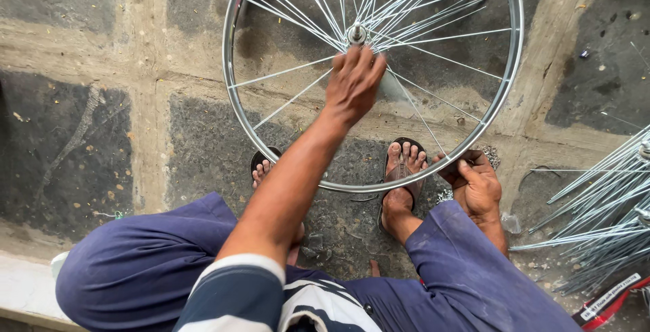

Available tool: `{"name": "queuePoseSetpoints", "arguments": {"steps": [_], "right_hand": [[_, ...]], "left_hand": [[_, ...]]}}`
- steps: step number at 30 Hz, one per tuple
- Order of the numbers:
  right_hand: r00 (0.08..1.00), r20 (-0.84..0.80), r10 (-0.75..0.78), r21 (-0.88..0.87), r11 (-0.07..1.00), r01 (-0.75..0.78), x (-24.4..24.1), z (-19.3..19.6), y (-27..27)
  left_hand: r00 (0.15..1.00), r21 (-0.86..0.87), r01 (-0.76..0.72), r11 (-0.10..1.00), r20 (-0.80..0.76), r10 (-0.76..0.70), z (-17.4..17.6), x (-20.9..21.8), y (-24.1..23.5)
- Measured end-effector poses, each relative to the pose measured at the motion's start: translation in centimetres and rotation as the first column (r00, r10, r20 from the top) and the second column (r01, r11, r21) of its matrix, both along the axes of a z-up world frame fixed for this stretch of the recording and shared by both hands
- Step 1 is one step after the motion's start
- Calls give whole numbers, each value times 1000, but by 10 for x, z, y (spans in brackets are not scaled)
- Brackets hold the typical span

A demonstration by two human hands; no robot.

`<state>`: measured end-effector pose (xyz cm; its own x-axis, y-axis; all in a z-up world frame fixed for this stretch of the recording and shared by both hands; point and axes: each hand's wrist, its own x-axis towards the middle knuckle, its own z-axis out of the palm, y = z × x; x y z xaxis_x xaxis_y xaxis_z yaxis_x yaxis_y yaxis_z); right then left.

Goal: The person sits on the floor and assembles a bicycle wheel by inserting spokes into the hub and rim, then securing them with nuts. The person handles the rim, hub, spokes, and nuts, working methodically to complete the wheel assembly.

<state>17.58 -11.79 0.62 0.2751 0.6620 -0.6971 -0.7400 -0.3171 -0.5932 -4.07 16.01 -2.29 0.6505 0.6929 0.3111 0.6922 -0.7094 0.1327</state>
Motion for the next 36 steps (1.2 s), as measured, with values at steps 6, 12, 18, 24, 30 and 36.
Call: {"name": "queuePoseSetpoints", "arguments": {"steps": [6,12,18,24,30,36], "right_hand": [[1000,0,0,14,1000,-1,-2,0,2],[1000,4,-1,15,1000,1,-3,5,3],[1000,4,7,29,1000,-7,-3,6,3],[1000,21,17,-14,1000,-16,-2,3,5],[1000,-1,21,18,1000,-21,1,-2,0],[999,6,33,-15,999,-33,2,-2,1]], "left_hand": [[980,-138,150,979,-108,-165,23,-70,-19],[975,-154,-116,981,-205,83,49,-77,9],[891,-709,-435,555,-427,153,66,-61,13],[714,-913,188,-362,-126,688,41,-12,-43],[18,-913,405,-56,-54,998,-11,-3,-26],[-265,-889,448,91,-35,964,-34,-4,27]]}}
